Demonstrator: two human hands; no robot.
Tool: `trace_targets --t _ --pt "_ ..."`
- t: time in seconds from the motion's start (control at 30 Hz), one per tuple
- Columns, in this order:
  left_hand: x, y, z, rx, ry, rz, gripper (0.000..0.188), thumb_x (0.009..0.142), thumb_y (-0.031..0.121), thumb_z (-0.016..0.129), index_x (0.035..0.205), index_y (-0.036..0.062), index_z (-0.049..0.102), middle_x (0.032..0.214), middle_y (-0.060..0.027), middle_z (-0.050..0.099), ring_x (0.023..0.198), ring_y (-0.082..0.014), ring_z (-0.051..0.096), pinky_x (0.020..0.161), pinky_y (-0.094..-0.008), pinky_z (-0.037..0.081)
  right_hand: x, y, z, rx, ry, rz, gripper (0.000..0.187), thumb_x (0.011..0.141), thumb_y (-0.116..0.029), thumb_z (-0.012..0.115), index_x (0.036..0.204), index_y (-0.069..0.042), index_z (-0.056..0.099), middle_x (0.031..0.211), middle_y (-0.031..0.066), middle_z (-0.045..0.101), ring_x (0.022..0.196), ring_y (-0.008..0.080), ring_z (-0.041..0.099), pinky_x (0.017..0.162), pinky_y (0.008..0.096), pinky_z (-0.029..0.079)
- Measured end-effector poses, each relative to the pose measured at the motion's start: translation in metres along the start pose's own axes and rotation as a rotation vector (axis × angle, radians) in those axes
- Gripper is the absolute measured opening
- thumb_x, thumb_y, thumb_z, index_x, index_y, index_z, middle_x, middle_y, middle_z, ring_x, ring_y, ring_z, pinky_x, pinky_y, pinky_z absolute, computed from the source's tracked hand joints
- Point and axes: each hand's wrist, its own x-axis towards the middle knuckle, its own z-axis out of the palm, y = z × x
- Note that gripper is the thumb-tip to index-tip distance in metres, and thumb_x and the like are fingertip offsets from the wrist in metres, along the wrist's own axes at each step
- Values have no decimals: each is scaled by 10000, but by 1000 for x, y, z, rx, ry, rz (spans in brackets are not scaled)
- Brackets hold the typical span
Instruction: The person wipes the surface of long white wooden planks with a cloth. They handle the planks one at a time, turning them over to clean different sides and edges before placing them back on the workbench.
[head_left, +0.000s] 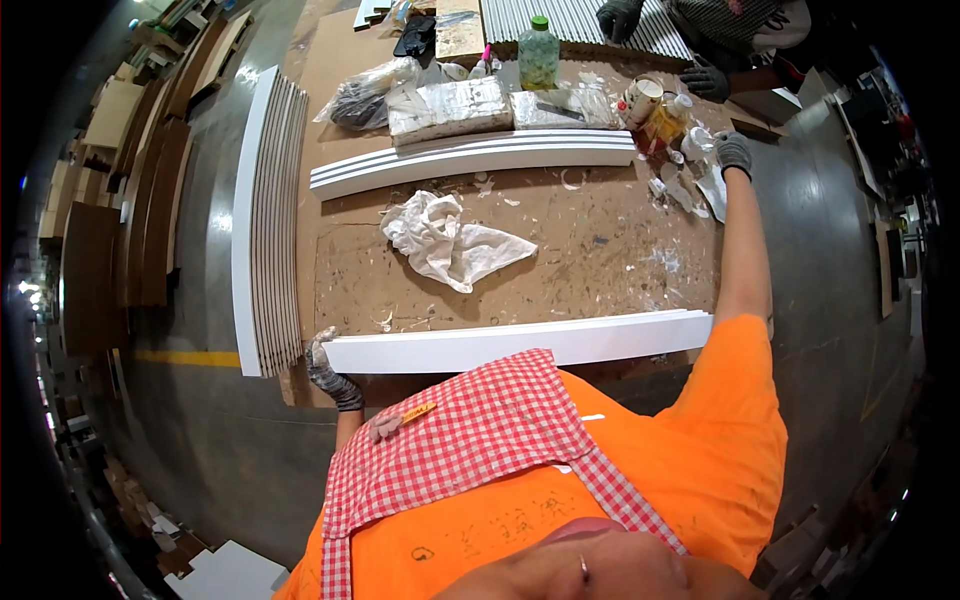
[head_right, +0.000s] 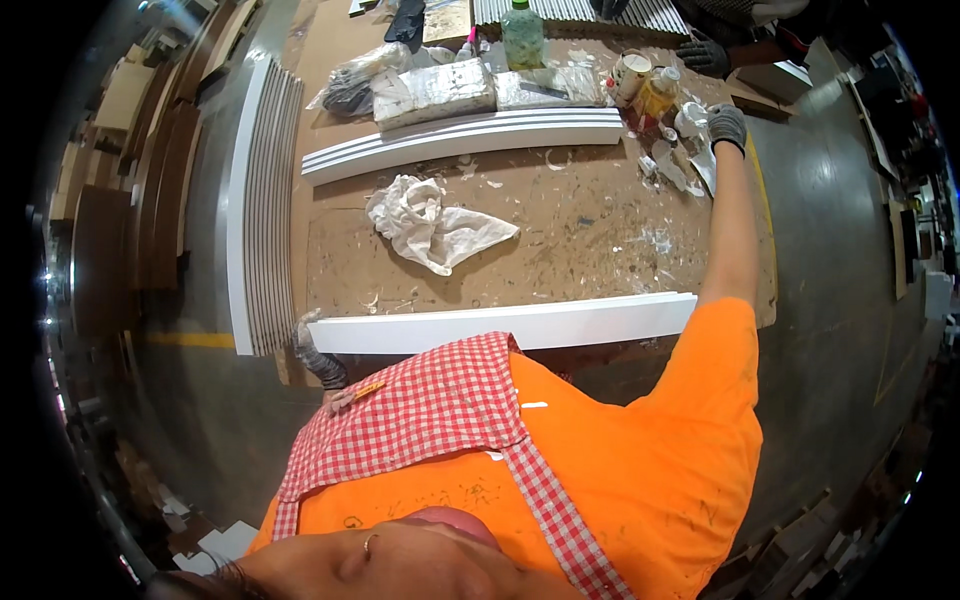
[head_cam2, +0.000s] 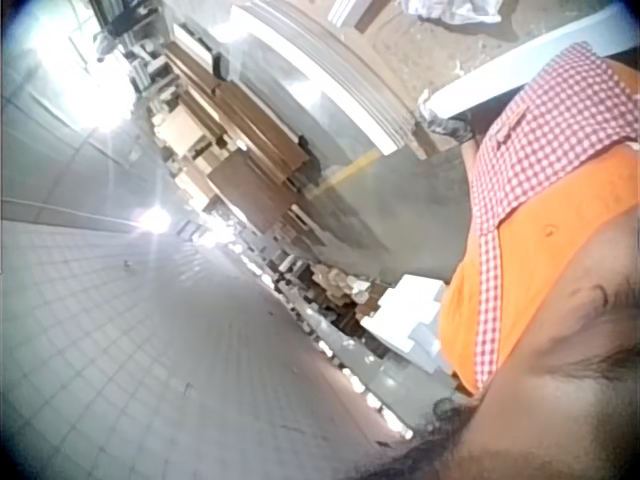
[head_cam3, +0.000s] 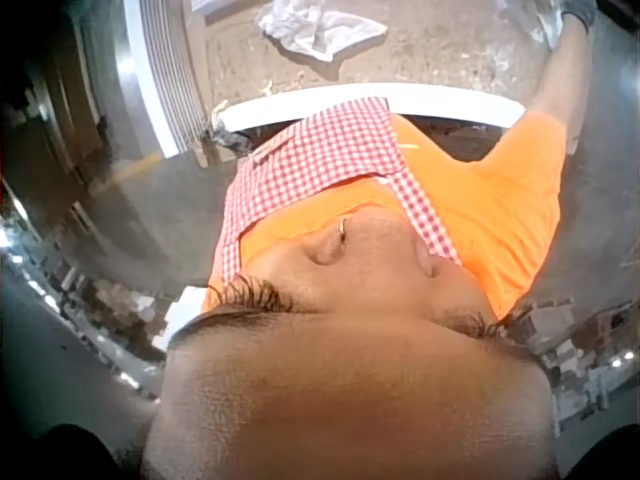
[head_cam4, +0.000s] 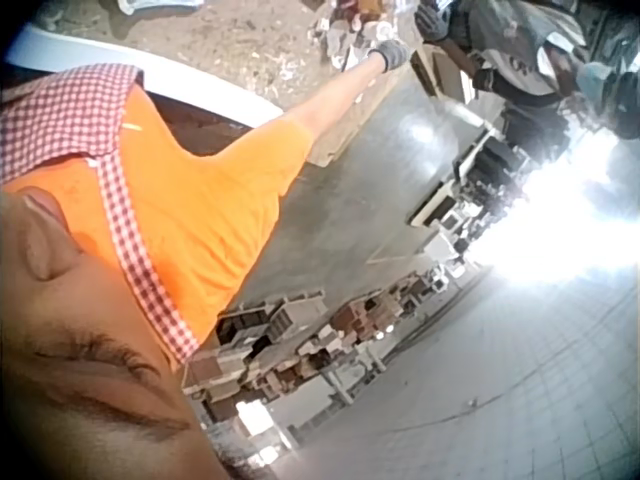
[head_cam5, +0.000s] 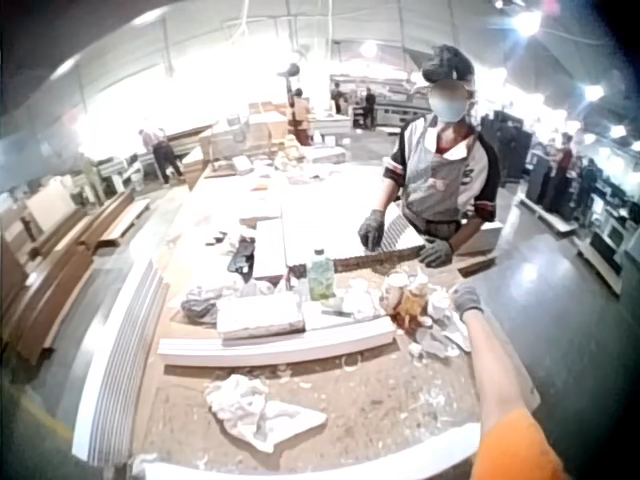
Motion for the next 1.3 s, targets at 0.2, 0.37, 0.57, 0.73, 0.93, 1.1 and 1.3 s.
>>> trace_targets --t 0.2,0.37,0.57,0.73,0.93,1.1,1.3 --pt "2 -5 -4 -16 21 2 322 956 268 463 1000 -19 602 968 -124 644 894 -199 599 821 -326 478 5 -24 22 -84 72 41 271 835 -227 565 963 -22 687 1016 226 644 968 381 617 840 429 501" --pt "0 2 2 42 45 -8 326 958 273 460 999 -19 600 985 -122 642 890 -201 599 818 -327 481 -6 -34 14 -147 3 43 295 849 -226 562 1006 -4 676 1081 232 630 1003 374 615 859 435 497" --pt "-2 -2 0 19 53 -30 338 961 286 457 1008 -18 597 978 -113 641 886 -195 595 825 -324 476 4 -16 12 -14 -32 97 296 825 -224 548 973 -8 686 1045 231 631 975 395 611 836 444 494" --pt "0 -6 -1 -22 58 -38 333 963 284 453 997 -13 600 967 -108 640 875 -194 593 826 -322 468 17 12 18 -52 20 58 295 820 -266 523 942 -60 695 1002 199 640 940 373 622 802 433 500" --pt "1 11 12 112 62 92 333 958 293 461 967 -5 610 936 -104 644 866 -198 596 822 -335 472 -22 -17 -8 109 42 138 303 835 -256 514 943 -37 693 1033 239 621 945 403 612 809 459 497" --pt "2 -2 3 57 32 84 347 962 306 451 982 -6 604 957 -108 645 882 -199 593 826 -338 466 -54 -50 -19 -66 145 100 319 874 -242 476 981 -24 682 1044 229 639 967 382 624 841 466 495" --pt "-1 -4 -1 134 80 98 316 961 263 447 991 -11 603 979 -109 645 902 -202 590 839 -338 463 -53 -37 -13 44 145 28 295 846 -244 504 981 -59 690 1006 243 635 968 389 606 840 442 482"
